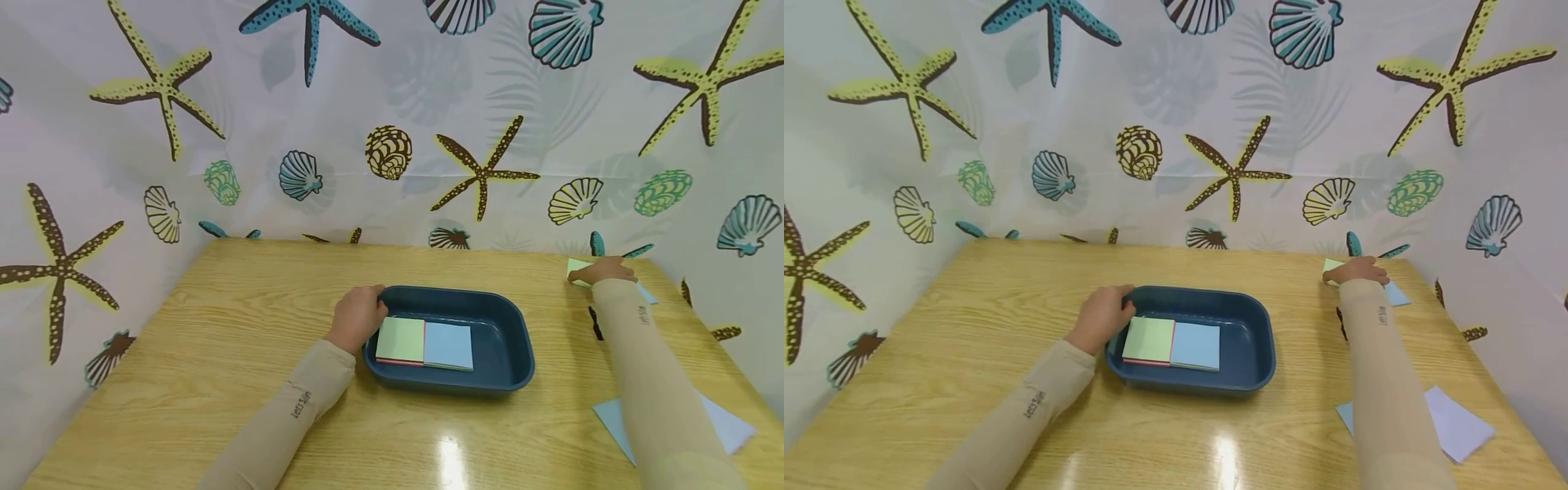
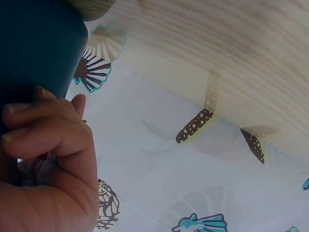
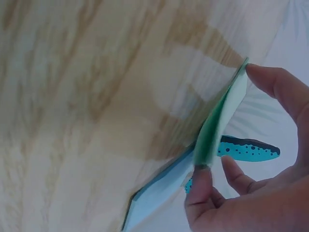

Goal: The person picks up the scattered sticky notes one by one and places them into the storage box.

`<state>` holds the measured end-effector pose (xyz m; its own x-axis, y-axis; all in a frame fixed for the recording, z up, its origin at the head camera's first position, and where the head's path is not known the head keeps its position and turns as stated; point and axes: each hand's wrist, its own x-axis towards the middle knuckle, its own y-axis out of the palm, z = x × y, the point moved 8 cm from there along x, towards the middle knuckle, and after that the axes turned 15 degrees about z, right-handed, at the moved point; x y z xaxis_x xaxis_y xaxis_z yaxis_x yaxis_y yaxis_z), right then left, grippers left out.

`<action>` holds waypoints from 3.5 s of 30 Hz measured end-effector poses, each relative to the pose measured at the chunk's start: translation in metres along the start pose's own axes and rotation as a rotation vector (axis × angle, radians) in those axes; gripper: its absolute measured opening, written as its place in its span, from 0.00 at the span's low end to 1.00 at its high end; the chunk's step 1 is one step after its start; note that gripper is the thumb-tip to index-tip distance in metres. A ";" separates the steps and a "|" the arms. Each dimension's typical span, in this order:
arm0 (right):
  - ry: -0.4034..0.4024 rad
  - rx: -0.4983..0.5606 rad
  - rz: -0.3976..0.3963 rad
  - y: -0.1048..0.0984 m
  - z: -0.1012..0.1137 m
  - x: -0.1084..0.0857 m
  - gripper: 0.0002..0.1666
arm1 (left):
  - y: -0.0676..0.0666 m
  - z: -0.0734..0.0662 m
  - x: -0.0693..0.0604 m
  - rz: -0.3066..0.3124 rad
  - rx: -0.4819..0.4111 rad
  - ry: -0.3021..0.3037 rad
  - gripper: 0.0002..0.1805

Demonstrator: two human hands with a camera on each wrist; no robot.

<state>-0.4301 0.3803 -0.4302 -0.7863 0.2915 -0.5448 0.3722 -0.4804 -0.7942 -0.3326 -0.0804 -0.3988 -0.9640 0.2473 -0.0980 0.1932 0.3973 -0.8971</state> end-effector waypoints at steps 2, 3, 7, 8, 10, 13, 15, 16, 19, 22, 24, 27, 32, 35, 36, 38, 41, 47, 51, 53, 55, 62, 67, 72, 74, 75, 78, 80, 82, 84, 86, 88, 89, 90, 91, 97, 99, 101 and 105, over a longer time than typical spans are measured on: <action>-0.006 0.021 0.001 -0.001 -0.004 0.003 0.64 | 0.000 -0.002 -0.001 -0.002 0.004 0.004 0.20; -0.016 0.035 -0.003 -0.002 -0.006 0.005 0.64 | 0.000 -0.002 -0.001 -0.003 0.006 0.003 0.20; -0.064 0.089 -0.022 -0.003 -0.008 0.005 0.63 | 0.000 -0.004 -0.001 -0.001 0.007 0.000 0.20; -0.076 0.076 -0.024 -0.002 -0.008 0.005 0.62 | 0.001 -0.005 -0.001 0.002 0.005 0.001 0.20; -0.089 0.014 -0.027 0.000 -0.009 0.004 0.58 | 0.002 -0.007 -0.001 0.009 0.006 0.005 0.20; -0.093 -0.094 -0.046 0.002 -0.012 0.003 0.57 | 0.004 -0.010 -0.002 0.024 0.005 0.006 0.20; -0.087 -0.141 -0.068 0.002 -0.014 0.004 0.57 | 0.006 -0.012 -0.003 0.029 0.008 0.004 0.20; -0.080 -0.153 -0.073 0.002 -0.015 0.004 0.58 | 0.006 -0.012 -0.003 0.030 0.009 0.002 0.20; -0.057 -0.166 -0.070 0.001 -0.018 0.006 0.55 | 0.008 -0.012 -0.003 0.030 0.013 -0.006 0.20; -0.025 -0.161 -0.043 0.000 -0.018 0.006 0.52 | 0.009 -0.011 -0.001 0.024 0.022 -0.007 0.20; -0.020 -0.154 -0.028 -0.001 -0.015 0.002 0.50 | 0.008 -0.010 -0.001 0.014 0.031 -0.002 0.20; -0.048 -0.134 -0.030 -0.004 -0.007 -0.004 0.50 | 0.006 -0.008 -0.001 0.006 0.046 0.004 0.20; -0.209 -0.043 -0.042 -0.012 0.024 -0.035 0.55 | 0.000 -0.004 0.000 -0.006 0.064 0.007 0.20; -0.359 -0.018 -0.056 -0.015 0.048 -0.061 0.53 | -0.001 -0.002 0.000 -0.010 0.066 0.004 0.20; -0.407 -0.008 -0.057 -0.015 0.056 -0.070 0.51 | -0.002 -0.001 0.000 -0.013 0.066 0.004 0.20; -0.487 0.005 -0.047 -0.013 0.071 -0.088 0.48 | -0.002 0.000 0.000 -0.017 0.070 0.004 0.20; -0.561 0.066 0.016 -0.005 0.092 -0.117 0.45 | -0.002 -0.001 -0.002 -0.020 0.069 0.012 0.19; -0.702 0.102 0.149 0.019 0.131 -0.169 0.47 | -0.002 -0.004 -0.001 -0.013 0.058 0.027 0.20; -0.817 0.025 0.208 0.040 0.154 -0.196 0.49 | -0.001 -0.004 0.000 -0.008 0.058 0.029 0.20; -0.867 -0.056 0.227 0.053 0.164 -0.206 0.48 | -0.001 -0.004 0.000 -0.006 0.053 0.030 0.20; -0.905 -0.149 0.244 0.067 0.173 -0.214 0.48 | -0.001 -0.004 0.000 -0.007 0.052 0.031 0.20; -0.955 -0.414 0.252 0.113 0.192 -0.225 0.44 | -0.001 -0.004 -0.001 -0.009 0.053 0.021 0.20; -0.855 -0.573 0.310 0.138 0.194 -0.219 0.46 | 0.000 -0.004 0.000 0.000 0.047 0.018 0.20; -0.796 -0.705 0.335 0.154 0.194 -0.215 0.47 | 0.000 -0.004 0.001 -0.002 0.047 0.017 0.20; -0.793 -0.723 0.337 0.157 0.195 -0.215 0.46 | -0.001 -0.004 0.001 -0.005 0.050 0.022 0.19; -0.791 -0.727 0.337 0.159 0.196 -0.215 0.46 | -0.001 -0.004 0.000 -0.006 0.050 0.023 0.19; -0.794 -0.733 0.339 0.164 0.197 -0.216 0.45 | -0.001 -0.004 0.000 -0.005 0.050 0.023 0.19; -0.790 -0.734 0.339 0.167 0.198 -0.216 0.44 | -0.001 -0.003 -0.001 0.000 0.045 0.020 0.20; -0.788 -0.746 0.333 0.170 0.199 -0.215 0.43 | 0.000 -0.003 -0.001 0.002 0.046 0.018 0.20; -0.776 -0.756 0.336 0.172 0.199 -0.214 0.43 | 0.001 -0.003 -0.001 0.004 0.047 0.017 0.20; -0.761 -0.761 0.342 0.174 0.200 -0.214 0.43 | 0.001 -0.003 -0.001 0.002 0.049 0.019 0.20; -0.746 -0.763 0.354 0.176 0.200 -0.213 0.44 | 0.000 -0.004 -0.001 -0.002 0.050 0.024 0.20; -0.737 -0.763 0.360 0.177 0.200 -0.212 0.45 | 0.000 -0.004 -0.001 -0.002 0.048 0.025 0.20; -0.730 -0.761 0.365 0.177 0.200 -0.212 0.45 | 0.000 -0.004 -0.001 -0.003 0.047 0.027 0.20; -0.723 -0.758 0.369 0.178 0.200 -0.211 0.45 | 0.000 -0.004 -0.001 -0.002 0.046 0.029 0.20; -0.698 -0.750 0.377 0.180 0.200 -0.206 0.47 | -0.001 -0.004 0.000 0.003 0.044 0.021 0.20; -0.686 -0.752 0.377 0.181 0.200 -0.205 0.48 | -0.001 -0.004 0.000 0.003 0.045 0.019 0.20; -0.677 -0.755 0.377 0.182 0.200 -0.204 0.50 | -0.001 -0.004 0.000 0.004 0.045 0.016 0.20; -0.675 -0.770 0.364 0.184 0.200 -0.204 0.51 | -0.001 -0.004 0.000 0.004 0.048 0.012 0.20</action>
<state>-0.3002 0.0669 -0.4115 -0.5877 -0.3916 -0.7080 0.6619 0.2706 -0.6991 -0.3315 -0.0772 -0.3961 -0.9609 0.2594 -0.0971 0.1880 0.3534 -0.9164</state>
